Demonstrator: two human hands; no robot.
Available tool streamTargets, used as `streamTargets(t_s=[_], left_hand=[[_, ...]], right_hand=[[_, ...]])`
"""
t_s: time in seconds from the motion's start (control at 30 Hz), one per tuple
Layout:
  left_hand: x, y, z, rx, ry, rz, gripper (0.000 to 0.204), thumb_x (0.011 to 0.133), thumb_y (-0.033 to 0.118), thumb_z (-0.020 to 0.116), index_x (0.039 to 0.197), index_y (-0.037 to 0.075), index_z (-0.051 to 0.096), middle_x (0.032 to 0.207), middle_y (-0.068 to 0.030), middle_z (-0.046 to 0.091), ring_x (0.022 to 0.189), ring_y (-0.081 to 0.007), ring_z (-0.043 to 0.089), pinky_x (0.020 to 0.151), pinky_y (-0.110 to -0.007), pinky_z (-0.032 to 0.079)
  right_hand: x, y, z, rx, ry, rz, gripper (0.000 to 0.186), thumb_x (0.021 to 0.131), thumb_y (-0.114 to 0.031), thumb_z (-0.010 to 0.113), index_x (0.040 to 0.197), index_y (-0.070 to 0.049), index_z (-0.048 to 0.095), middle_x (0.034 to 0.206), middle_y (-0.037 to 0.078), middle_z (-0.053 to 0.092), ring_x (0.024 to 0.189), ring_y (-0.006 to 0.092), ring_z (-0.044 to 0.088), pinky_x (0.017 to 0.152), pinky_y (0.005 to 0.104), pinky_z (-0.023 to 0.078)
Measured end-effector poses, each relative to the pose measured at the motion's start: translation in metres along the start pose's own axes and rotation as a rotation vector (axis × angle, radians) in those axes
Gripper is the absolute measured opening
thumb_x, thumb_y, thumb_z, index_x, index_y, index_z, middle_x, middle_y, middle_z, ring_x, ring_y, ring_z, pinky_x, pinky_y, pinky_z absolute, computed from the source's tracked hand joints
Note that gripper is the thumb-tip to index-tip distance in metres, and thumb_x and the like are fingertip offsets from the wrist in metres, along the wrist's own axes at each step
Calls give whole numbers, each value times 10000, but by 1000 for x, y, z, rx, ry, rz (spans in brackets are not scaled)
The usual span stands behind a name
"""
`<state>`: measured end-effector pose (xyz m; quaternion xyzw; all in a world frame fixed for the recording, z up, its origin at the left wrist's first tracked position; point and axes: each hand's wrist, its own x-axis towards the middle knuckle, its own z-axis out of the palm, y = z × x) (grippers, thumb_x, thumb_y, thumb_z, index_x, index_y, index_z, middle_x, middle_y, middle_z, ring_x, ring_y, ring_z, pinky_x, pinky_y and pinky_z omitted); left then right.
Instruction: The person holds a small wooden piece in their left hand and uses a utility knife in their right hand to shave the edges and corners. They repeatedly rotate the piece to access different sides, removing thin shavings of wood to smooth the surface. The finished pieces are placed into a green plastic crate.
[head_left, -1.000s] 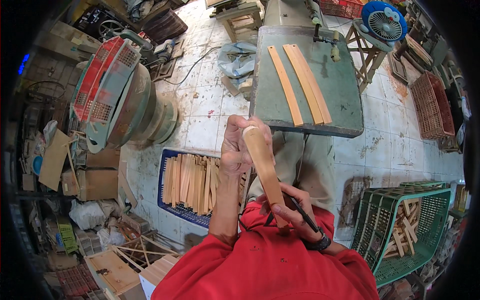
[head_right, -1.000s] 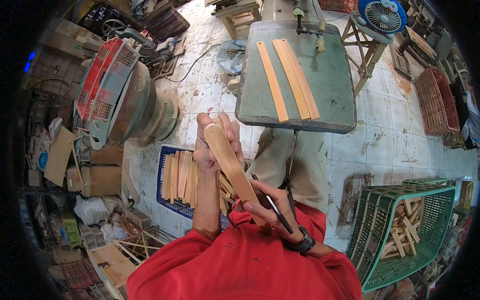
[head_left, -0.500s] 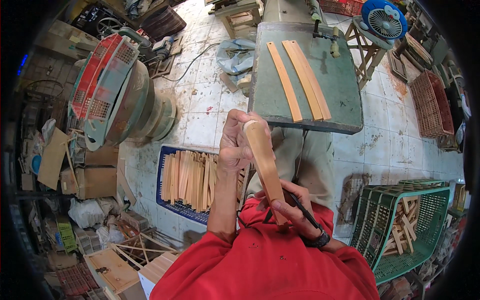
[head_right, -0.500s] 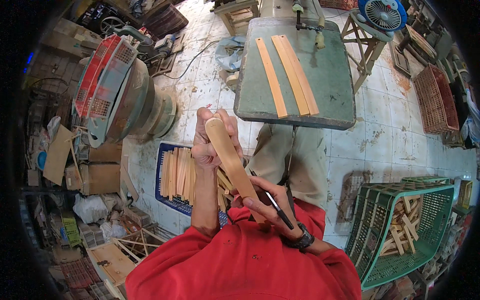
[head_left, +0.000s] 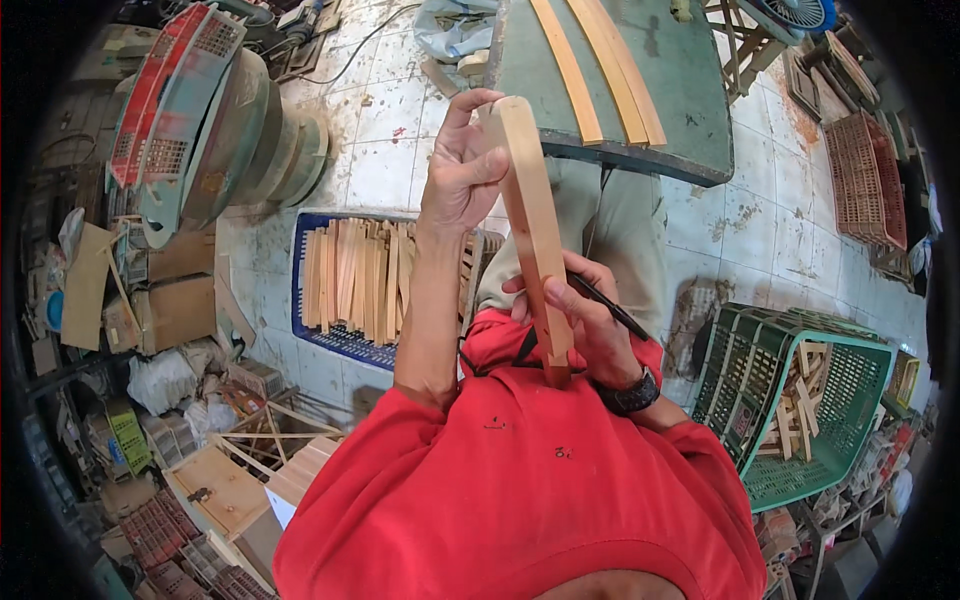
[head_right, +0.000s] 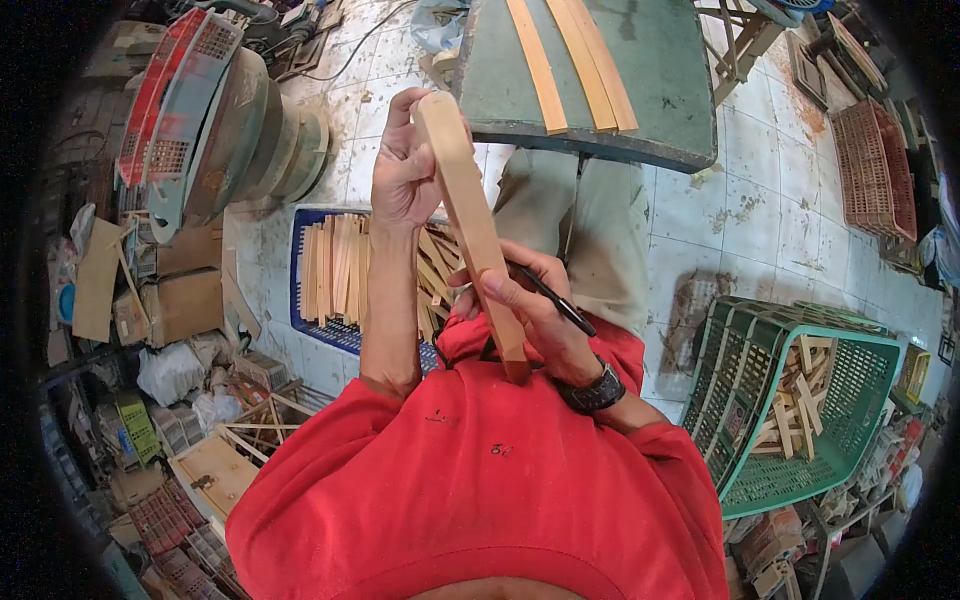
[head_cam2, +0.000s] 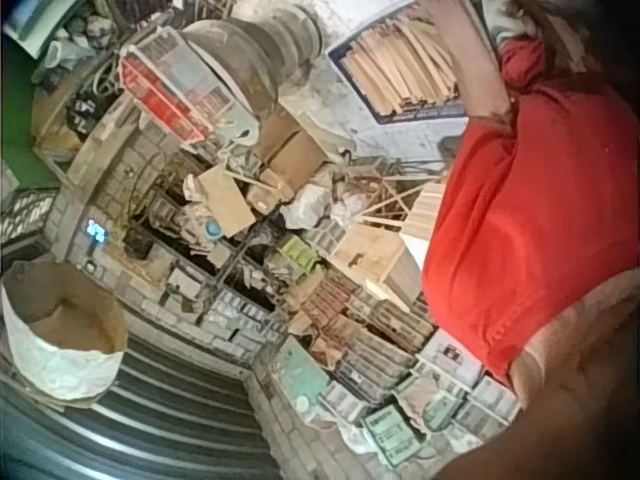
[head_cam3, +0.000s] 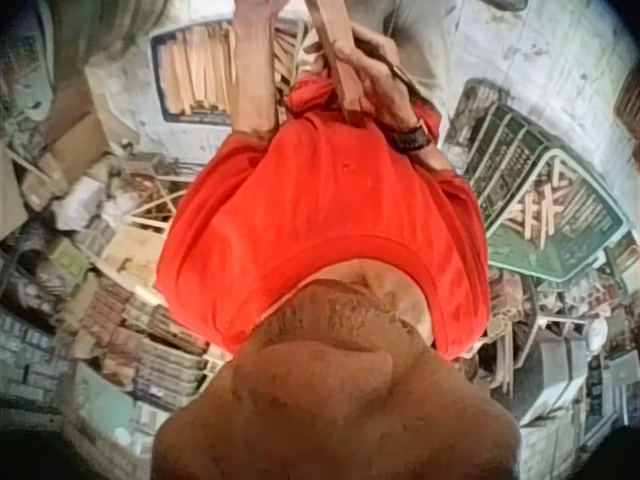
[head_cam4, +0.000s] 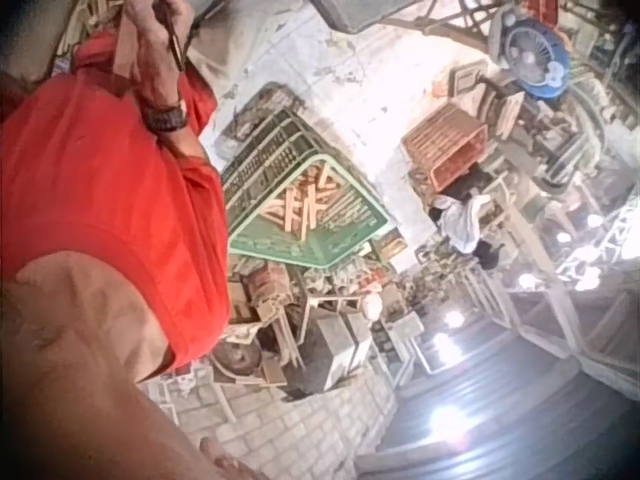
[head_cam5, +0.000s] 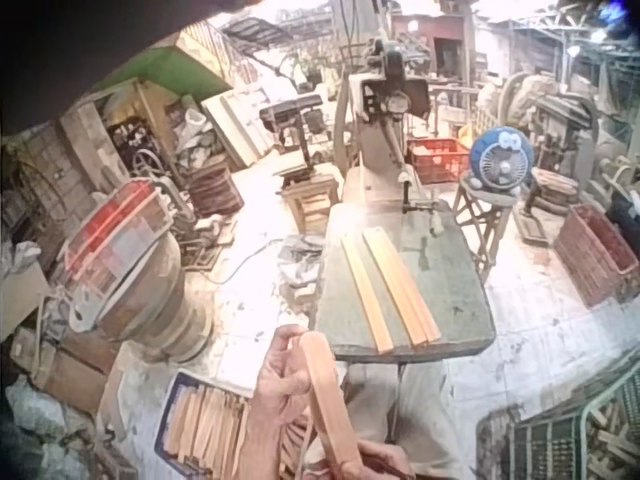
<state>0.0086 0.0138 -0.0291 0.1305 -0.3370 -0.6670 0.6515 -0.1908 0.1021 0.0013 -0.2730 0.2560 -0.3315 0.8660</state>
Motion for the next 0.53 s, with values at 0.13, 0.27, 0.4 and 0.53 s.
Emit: streamTargets(t_s=[0.13,0.27,0.4,0.53], left_hand=[[4,6,14,44,53,-68,573,782,-68,717,1284,92,491,1179,-112,599,1058,-201,602,927,-349,513],[3,6,16,75,112,-81,567,774,-59,732,1271,92,506,1174,-113,598,1056,-195,597,927,-350,507],[3,5,8,136,96,-53,606,802,-46,709,1333,87,449,1180,-105,612,1034,-208,624,896,-338,539],[6,5,6,109,107,-77,571,765,-55,746,1263,98,512,1172,-110,599,1063,-181,591,915,-314,504]], right_hand=[[2,2,-5,48,10,20,509,923,-309,613,1260,54,500,1049,210,657,811,207,653,717,300,545],[4,5,-9,18,21,-12,483,908,-264,639,1252,50,512,1060,200,659,868,215,666,742,306,551],[0,9,3,-511,174,-204,459,831,-70,714,1251,13,547,1034,128,686,933,173,676,807,290,525],[-1,33,-7,-783,338,-250,488,818,-114,735,1271,-61,563,1045,146,706,909,284,713,775,278,540]])
